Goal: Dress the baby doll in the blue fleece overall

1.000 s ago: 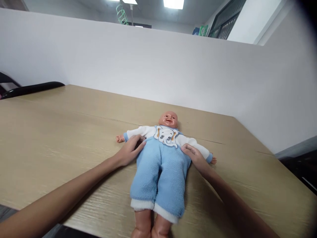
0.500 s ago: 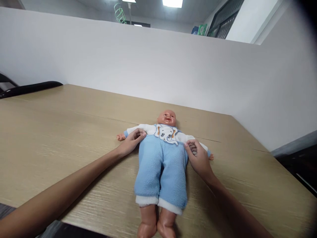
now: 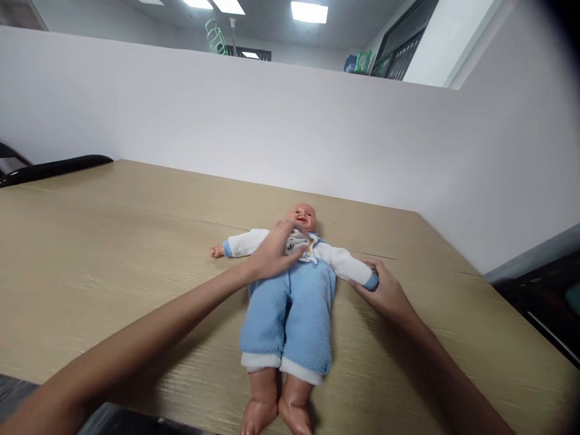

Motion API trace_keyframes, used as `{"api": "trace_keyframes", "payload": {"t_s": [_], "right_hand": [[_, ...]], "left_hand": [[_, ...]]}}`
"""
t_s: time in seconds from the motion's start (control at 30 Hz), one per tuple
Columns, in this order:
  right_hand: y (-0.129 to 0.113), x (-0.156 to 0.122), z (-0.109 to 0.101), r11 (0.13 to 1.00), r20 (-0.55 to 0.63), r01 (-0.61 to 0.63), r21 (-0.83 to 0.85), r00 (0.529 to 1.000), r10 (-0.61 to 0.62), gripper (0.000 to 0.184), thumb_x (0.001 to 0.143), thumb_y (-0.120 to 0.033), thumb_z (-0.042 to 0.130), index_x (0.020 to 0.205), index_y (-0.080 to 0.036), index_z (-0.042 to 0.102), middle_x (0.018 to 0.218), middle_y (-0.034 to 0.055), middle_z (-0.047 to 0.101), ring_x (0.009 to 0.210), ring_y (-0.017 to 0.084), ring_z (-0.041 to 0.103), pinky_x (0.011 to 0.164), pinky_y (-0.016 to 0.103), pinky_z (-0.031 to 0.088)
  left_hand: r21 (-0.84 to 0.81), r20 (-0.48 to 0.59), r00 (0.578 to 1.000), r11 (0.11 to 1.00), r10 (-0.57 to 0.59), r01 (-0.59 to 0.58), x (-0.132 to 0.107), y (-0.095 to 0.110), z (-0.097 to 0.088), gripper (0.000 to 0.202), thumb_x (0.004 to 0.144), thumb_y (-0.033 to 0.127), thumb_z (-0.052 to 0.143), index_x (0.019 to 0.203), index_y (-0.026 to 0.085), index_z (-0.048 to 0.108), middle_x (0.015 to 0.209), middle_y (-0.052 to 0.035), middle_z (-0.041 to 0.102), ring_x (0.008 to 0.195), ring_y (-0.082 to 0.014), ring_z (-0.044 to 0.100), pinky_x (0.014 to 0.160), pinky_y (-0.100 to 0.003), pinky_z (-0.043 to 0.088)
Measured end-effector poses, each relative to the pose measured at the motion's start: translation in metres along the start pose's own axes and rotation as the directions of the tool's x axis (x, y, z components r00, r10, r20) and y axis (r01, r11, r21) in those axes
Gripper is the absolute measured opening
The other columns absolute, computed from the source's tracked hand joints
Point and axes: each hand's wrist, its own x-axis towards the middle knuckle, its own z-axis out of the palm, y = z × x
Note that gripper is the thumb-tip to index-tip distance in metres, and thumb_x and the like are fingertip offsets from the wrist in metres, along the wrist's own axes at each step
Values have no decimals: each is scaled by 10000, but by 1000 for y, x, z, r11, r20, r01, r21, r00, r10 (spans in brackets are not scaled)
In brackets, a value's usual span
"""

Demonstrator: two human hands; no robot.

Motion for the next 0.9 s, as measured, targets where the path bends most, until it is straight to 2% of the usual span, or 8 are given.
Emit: {"api": "trace_keyframes", "payload": {"t_s": [0.13, 0.23, 0.33, 0.53, 0.6, 0.7, 0.8, 0.9], "right_hand": [[-28, -1, -11, 994, -151, -21, 106, 988, 37, 533, 811, -540, 806, 1204, -229, 624, 1132, 128, 751, 944, 310, 747, 811, 441, 627], [-48, -5, -13, 985, -238, 28, 169, 971, 14, 581, 799, -555, 844, 1224, -235, 610, 1183, 136, 755, 1031, 319, 754, 895, 449, 630], [-57, -8, -11, 976, -254, 19, 215, 967, 37, 661, 782, -553, 871, 1284, -234, 584, 1133, 122, 757, 1014, 317, 753, 932, 469, 612], [-37, -8, 8, 883, -133, -13, 470, 987, 85, 885, 805, -556, 849, 1511, -249, 411, 1515, 177, 536, 1330, 329, 620, 1077, 470, 558], [-29, -8, 15, 889, -58, -66, 453, 993, 104, 926, 791, -562, 857, 1514, -253, 367, 1470, 184, 567, 1221, 326, 677, 1015, 486, 593], [-23, -8, 23, 951, 76, -26, 309, 997, 3, 757, 814, -532, 835, 1427, -251, 490, 1322, 160, 660, 1110, 333, 704, 978, 532, 602], [-28, -8, 26, 955, 153, 174, 240, 965, -214, 516, 886, -435, 764, 1352, -268, 615, 1355, 136, 659, 1283, 354, 632, 1100, 575, 528], [-38, -9, 32, 943, 159, 220, 250, 951, -264, 509, 905, -414, 745, 1374, -263, 614, 1382, 138, 658, 1325, 360, 613, 1152, 598, 483]], "left_hand": [[143, 280, 945, 967, 167, -213, 41, 14, 36, 466, 936, 414, 717, 1304, 173, 563, 1371, -159, 611, 1313, -327, 510, 1180, -461, 364], [266, 440, 891, 931, 114, -250, 60, 13, 64, 691, 845, 430, 814, 1394, 125, 526, 1418, -200, 593, 1298, -373, 520, 1110, -495, 410], [324, 520, 853, 914, 46, -246, 66, 11, 77, 570, 866, 382, 771, 1340, 135, 573, 1325, -178, 664, 1211, -368, 581, 1017, -497, 445], [275, 376, 924, 943, 72, -186, 54, 7, 70, 387, 944, 338, 645, 1292, 174, 604, 1261, -141, 694, 1111, -327, 608, 981, -441, 443], [232, 309, 948, 961, 72, -149, 51, 5, 66, 371, 936, 304, 636, 1277, 158, 615, 1232, -146, 699, 1080, -321, 609, 978, -437, 447], [83, 196, 979, 994, 59, -76, 47, -1, 61, 353, 918, 282, 637, 1237, 132, 627, 1176, -152, 707, 1047, -313, 618, 960, -428, 465], [-160, 113, 993, 987, 28, -10, 44, -7, 56, 335, 896, 299, 659, 1195, 151, 629, 1161, -119, 711, 1057, -288, 635, 955, -398, 489], [-345, 38, 998, 936, -54, 64, 41, -13, 48, 393, 874, 322, 678, 1228, 157, 629, 1230, -107, 715, 1140, -287, 641, 1029, -400, 486]]}}
